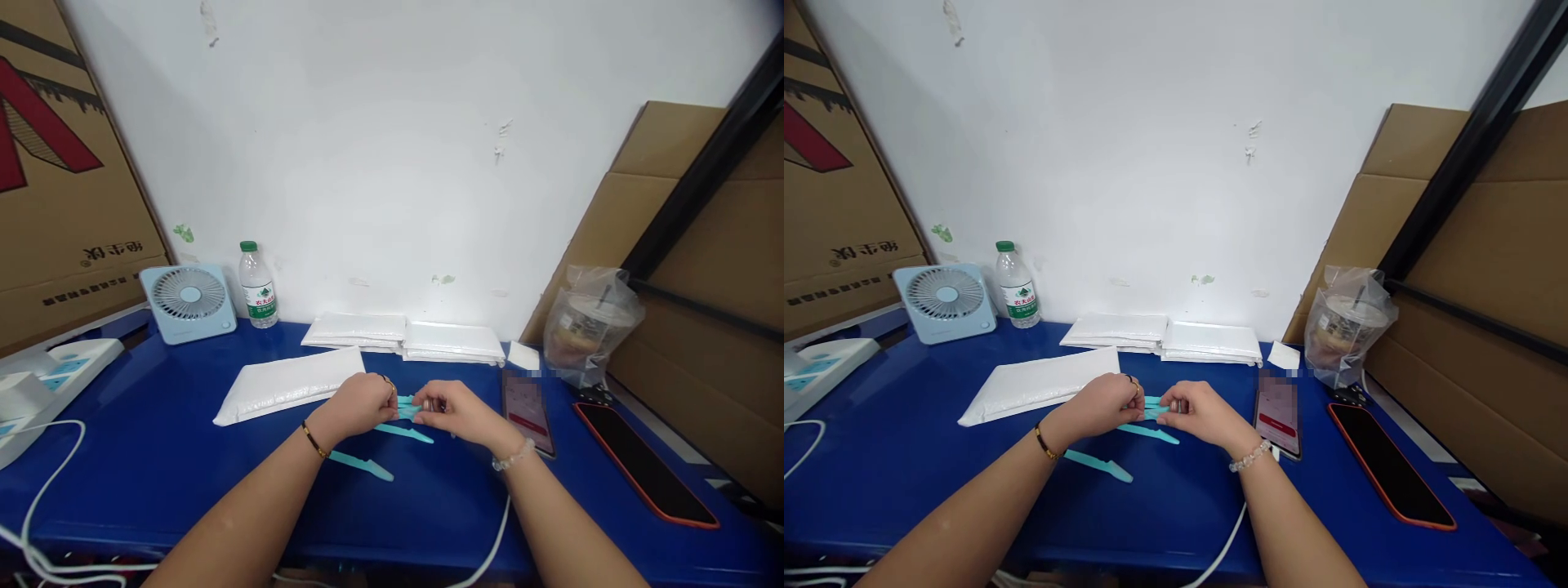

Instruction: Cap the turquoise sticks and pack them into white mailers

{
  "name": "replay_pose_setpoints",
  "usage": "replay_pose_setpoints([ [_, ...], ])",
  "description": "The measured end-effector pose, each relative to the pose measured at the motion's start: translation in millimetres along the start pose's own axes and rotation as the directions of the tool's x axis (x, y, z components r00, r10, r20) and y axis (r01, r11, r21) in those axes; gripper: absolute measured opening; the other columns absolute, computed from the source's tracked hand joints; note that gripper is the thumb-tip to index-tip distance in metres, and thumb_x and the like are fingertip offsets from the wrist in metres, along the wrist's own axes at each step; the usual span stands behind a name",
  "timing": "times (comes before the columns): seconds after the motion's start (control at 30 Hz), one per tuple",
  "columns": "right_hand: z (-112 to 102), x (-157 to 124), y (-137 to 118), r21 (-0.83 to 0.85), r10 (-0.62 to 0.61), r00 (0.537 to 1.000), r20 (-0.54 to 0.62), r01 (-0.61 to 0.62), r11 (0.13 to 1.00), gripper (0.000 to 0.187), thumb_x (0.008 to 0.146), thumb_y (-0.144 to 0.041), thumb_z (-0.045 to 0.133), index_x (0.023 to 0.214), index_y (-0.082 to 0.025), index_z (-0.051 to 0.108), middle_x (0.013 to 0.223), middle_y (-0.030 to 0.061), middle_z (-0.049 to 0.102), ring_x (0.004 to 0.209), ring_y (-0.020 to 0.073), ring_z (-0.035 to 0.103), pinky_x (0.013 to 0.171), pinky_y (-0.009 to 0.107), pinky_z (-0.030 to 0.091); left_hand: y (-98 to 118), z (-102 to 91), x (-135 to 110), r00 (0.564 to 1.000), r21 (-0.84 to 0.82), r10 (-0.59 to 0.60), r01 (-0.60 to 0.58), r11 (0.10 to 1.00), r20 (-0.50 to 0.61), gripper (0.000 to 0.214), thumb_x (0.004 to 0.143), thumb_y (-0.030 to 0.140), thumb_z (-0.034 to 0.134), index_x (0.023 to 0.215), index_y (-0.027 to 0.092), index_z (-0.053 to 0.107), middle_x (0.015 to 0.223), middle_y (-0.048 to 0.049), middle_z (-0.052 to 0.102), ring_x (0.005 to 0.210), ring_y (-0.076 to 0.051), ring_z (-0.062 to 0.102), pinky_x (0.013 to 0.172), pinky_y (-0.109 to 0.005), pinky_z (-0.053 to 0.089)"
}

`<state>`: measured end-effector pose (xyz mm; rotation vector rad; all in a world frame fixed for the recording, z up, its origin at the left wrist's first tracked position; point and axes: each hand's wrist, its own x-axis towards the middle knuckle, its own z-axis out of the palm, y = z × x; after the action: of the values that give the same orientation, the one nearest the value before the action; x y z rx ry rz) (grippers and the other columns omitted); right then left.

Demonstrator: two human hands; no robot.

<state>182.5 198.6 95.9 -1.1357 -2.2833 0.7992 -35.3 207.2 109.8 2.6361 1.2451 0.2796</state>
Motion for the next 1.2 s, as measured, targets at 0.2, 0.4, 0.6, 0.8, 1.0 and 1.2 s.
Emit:
replay_pose_setpoints([
  [0.2,-4.8,-0.4,9.7,-0.01,0.04,0.999,-0.024,-0.04,0.999,0.018,0.079,-0.034,0.059,0.076,-0.018,0.068,0.067,0.0011,0.062,0.055,0.0114,0.052,0.048,0.022,0.039,-2.6,2.9,5.1,1.0,0.022,-0.021,0.021,1.0,-0.021,0.015,0.078,0.03,0.056,0.075,0.021,0.067,0.077,-0.0016,0.066,0.07,-0.017,0.057,0.061,-0.026,0.035],
  [0.4,-23.7,-5.8,19.2,-0.047,0.051,0.99,-0.132,-0.057,0.997,0.022,0.082,-0.035,0.054,0.084,-0.019,0.069,0.078,0.005,0.065,0.065,0.0149,0.057,0.056,0.026,0.045,-4.9,-20.4,-14.2,0.974,-0.112,-0.089,0.114,0.987,0.208,0.041,0.057,0.045,0.072,0.092,0.024,0.066,0.085,0.0006,0.067,0.07,-0.016,0.058,0.054,-0.024,0.036],
  [0.6,-20.3,-7.1,5.9,0.005,0.02,0.998,-0.058,-0.019,1.0,0.022,0.082,-0.036,0.056,0.081,-0.018,0.069,0.078,0.0048,0.064,0.064,0.0135,0.057,0.056,0.025,0.045,5.1,-21.2,-25.3,0.855,0.041,-0.126,0.122,0.992,0.503,0.014,0.053,0.029,0.074,0.065,0.023,0.067,0.066,0.0033,0.067,0.056,-0.013,0.055,0.048,-0.023,0.032],
  [0.8,-6.3,-5.8,-15.7,0.193,-0.033,0.999,-0.02,0.036,0.98,0.026,0.08,-0.035,0.06,0.101,-0.02,0.066,0.082,0.0041,0.068,0.07,0.015,0.06,0.061,0.026,0.048,2.2,-16.6,-17.8,0.966,-0.188,-0.078,0.127,0.974,0.248,0.012,0.072,0.028,0.056,0.079,0.021,0.062,0.071,0.0014,0.066,0.062,-0.014,0.057,0.054,-0.022,0.037],
  [1.0,-2.2,-4.3,-17.7,0.184,-0.17,0.981,-0.091,0.184,0.966,0.02,0.077,-0.033,0.064,0.093,-0.023,0.072,0.082,0.0049,0.069,0.07,0.0168,0.062,0.062,0.028,0.05,1.3,-21.3,-15.6,0.957,-0.55,0.049,0.122,0.826,0.287,0.014,0.077,0.03,0.051,0.084,0.019,0.054,0.076,0.0,0.065,0.069,-0.014,0.062,0.061,-0.022,0.044],
  [1.2,-25.4,-12.0,-3.2,0.207,-0.08,0.949,-0.304,0.147,0.967,0.022,0.079,-0.037,0.061,0.09,-0.02,0.072,0.076,0.0063,0.068,0.068,0.0185,0.063,0.063,0.031,0.051,-6.4,-26.7,-13.0,0.966,-0.642,0.041,0.137,0.754,0.254,0.028,0.085,0.047,0.042,0.091,0.02,0.048,0.067,0.0032,0.058,0.054,-0.01,0.054,0.056,-0.022,0.041],
])
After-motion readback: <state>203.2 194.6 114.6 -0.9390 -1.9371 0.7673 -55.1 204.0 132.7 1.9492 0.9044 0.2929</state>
